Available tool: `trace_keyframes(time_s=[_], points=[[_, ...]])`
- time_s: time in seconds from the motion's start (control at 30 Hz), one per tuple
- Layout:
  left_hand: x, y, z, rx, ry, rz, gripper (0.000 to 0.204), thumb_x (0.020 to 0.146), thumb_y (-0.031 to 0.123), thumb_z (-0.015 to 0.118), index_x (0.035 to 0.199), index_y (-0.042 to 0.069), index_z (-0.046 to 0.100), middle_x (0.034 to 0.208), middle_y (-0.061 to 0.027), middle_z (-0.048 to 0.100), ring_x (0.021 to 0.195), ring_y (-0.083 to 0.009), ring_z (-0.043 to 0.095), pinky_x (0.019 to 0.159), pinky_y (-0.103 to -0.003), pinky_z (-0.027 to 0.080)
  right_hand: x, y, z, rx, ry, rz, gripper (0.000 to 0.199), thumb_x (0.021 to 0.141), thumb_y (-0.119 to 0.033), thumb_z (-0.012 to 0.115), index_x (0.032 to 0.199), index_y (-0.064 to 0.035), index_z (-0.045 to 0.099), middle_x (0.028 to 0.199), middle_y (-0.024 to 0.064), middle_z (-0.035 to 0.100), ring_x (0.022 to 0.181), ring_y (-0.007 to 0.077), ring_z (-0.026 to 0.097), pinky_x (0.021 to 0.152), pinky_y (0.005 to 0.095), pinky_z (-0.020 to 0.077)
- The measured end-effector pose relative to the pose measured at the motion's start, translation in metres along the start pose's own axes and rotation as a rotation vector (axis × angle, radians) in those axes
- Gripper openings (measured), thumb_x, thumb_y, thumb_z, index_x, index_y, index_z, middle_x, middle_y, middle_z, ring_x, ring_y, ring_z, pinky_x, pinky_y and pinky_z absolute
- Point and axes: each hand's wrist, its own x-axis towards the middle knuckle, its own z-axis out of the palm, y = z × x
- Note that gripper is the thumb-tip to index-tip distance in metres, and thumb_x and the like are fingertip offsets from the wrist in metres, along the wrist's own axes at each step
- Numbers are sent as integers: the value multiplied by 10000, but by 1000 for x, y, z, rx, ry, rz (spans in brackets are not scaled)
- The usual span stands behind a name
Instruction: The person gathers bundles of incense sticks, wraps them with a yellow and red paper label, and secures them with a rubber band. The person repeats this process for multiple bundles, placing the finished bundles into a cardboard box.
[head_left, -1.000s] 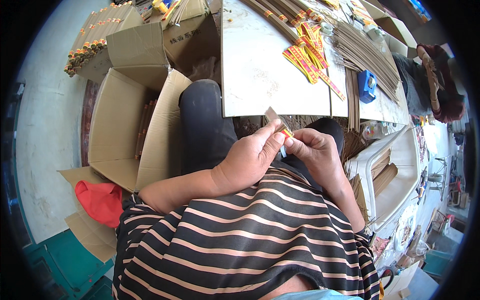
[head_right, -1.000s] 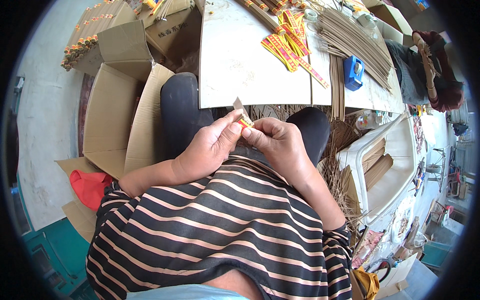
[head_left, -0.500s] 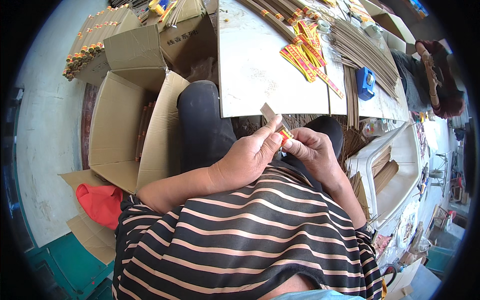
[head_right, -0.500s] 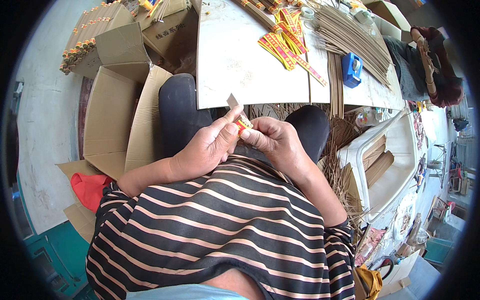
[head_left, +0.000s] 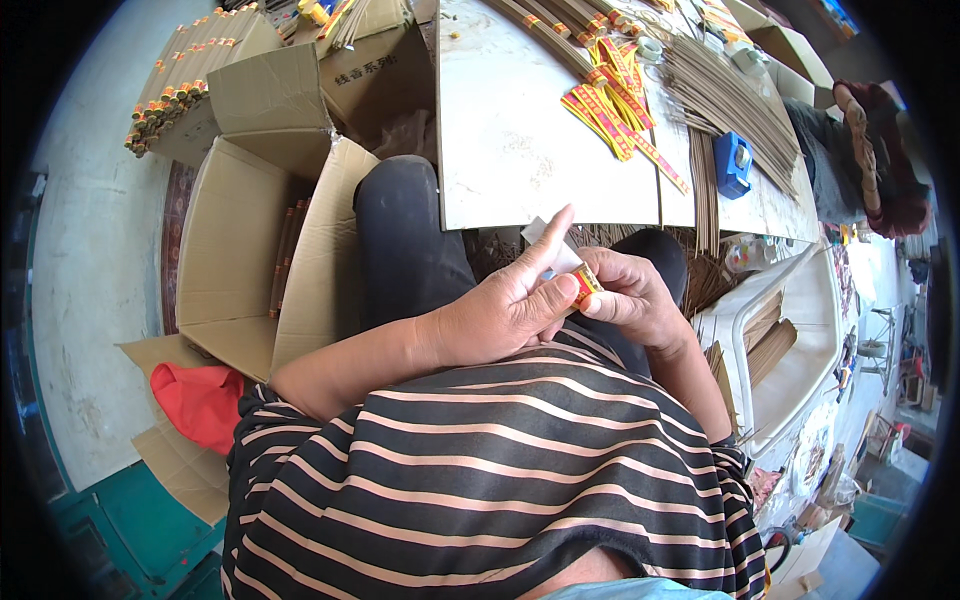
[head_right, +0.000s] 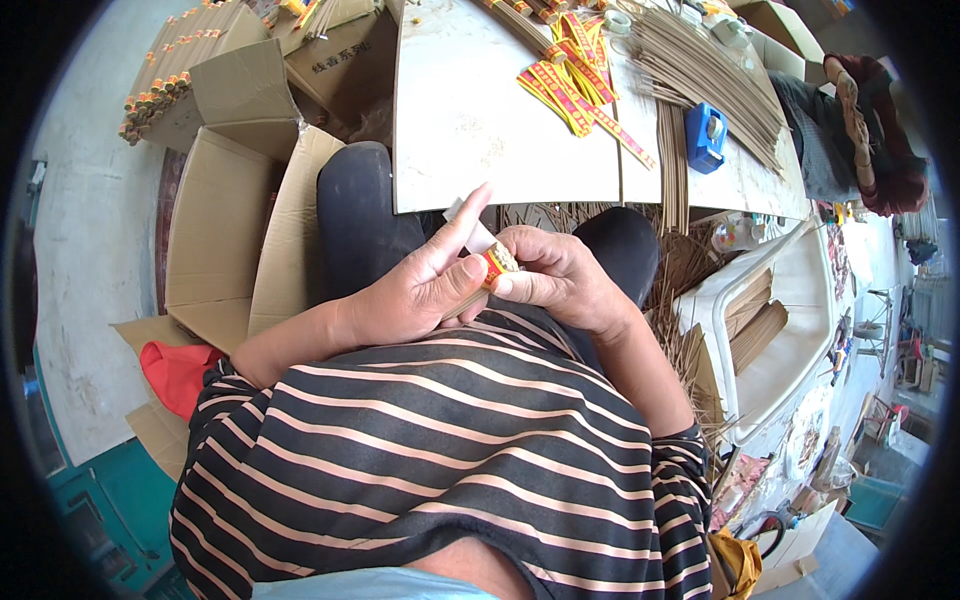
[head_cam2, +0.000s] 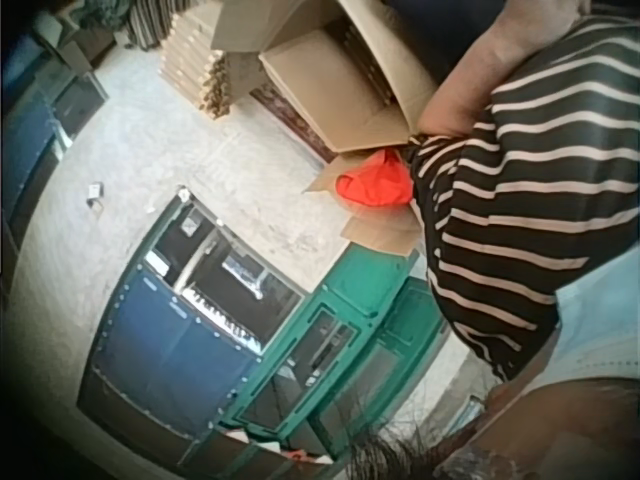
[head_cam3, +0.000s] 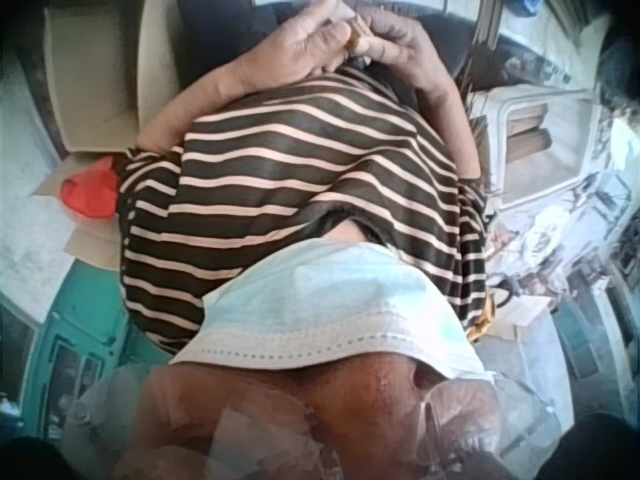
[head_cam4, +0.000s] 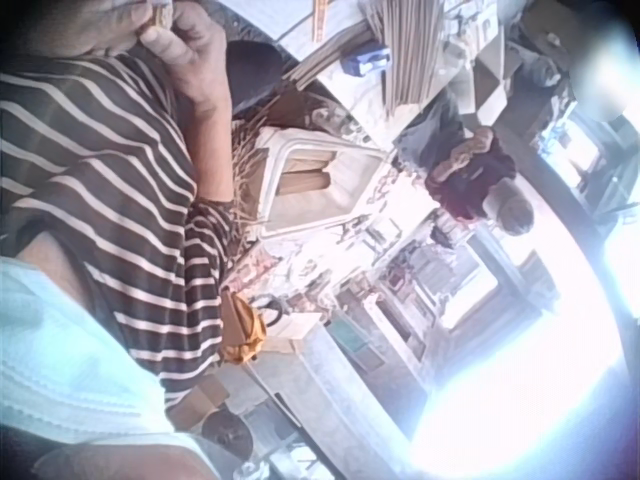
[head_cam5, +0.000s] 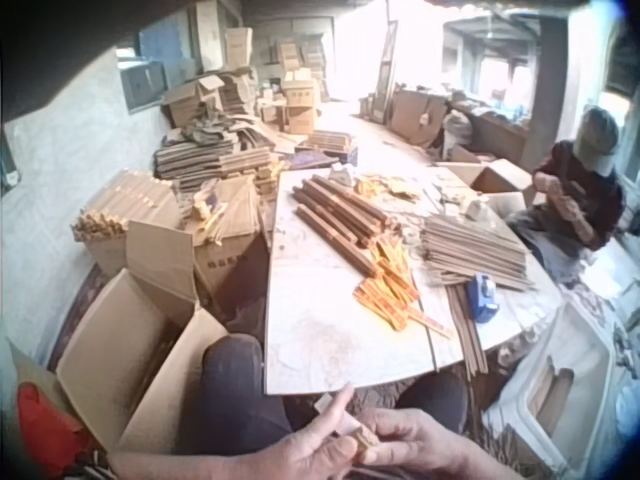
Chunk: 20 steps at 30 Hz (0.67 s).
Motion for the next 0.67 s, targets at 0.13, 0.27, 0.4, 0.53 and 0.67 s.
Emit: trace_keyframes(time_s=[0.13, 0.27, 0.4, 0.53, 0.67], points=[[5, -4, -2, -99, 19, -59, 833, 944, 375, 418, 1371, 2, -192, 746, -48, 439, 626, -62, 438, 547, -187, 422, 1, 4, -6, -82, 8, -30, 218, 805, -163, 677, 944, -10, 608, 859, 18, 577, 793, 102, 533, 739, 240, 431], [8, -5, -3, -175, 28, -133, 769, 926, 404, 447, 1370, -10, -24, 746, -40, 466, 611, -57, 457, 528, -179, 419, 0, 1, -8, -140, 6, -20, 206, 793, -142, 687, 926, -7, 607, 836, 3, 560, 777, 92, 501, 730, 237, 414], [10, -7, -2, -175, 28, -186, 875, 908, 419, 488, 1391, -23, -93, 898, -69, 462, 685, -84, 474, 583, -184, 411, -2, -7, -14, -179, -16, 104, 215, 775, -146, 704, 910, -1, 620, 837, 8, 558, 780, 94, 494, 720, 240, 410], [13, -13, -7, -242, -30, -273, 803, 905, 404, 504, 1396, -27, 36, 937, -80, 485, 701, -83, 486, 608, -184, 422, 3, -19, -19, -383, -99, 37, 290, 742, -176, 732, 956, -3, 642, 852, 38, 572, 802, 137, 520, 734, 264, 417], [15, -13, -15, -322, -158, -367, 762, 901, 395, 513, 1406, 4, 96, 986, -88, 506, 727, -85, 509, 652, -179, 435, 7, -17, -23, -473, -143, -36, 330, 725, -203, 746, 975, -13, 646, 875, 49, 584, 823, 163, 528, 748, 282, 423]])
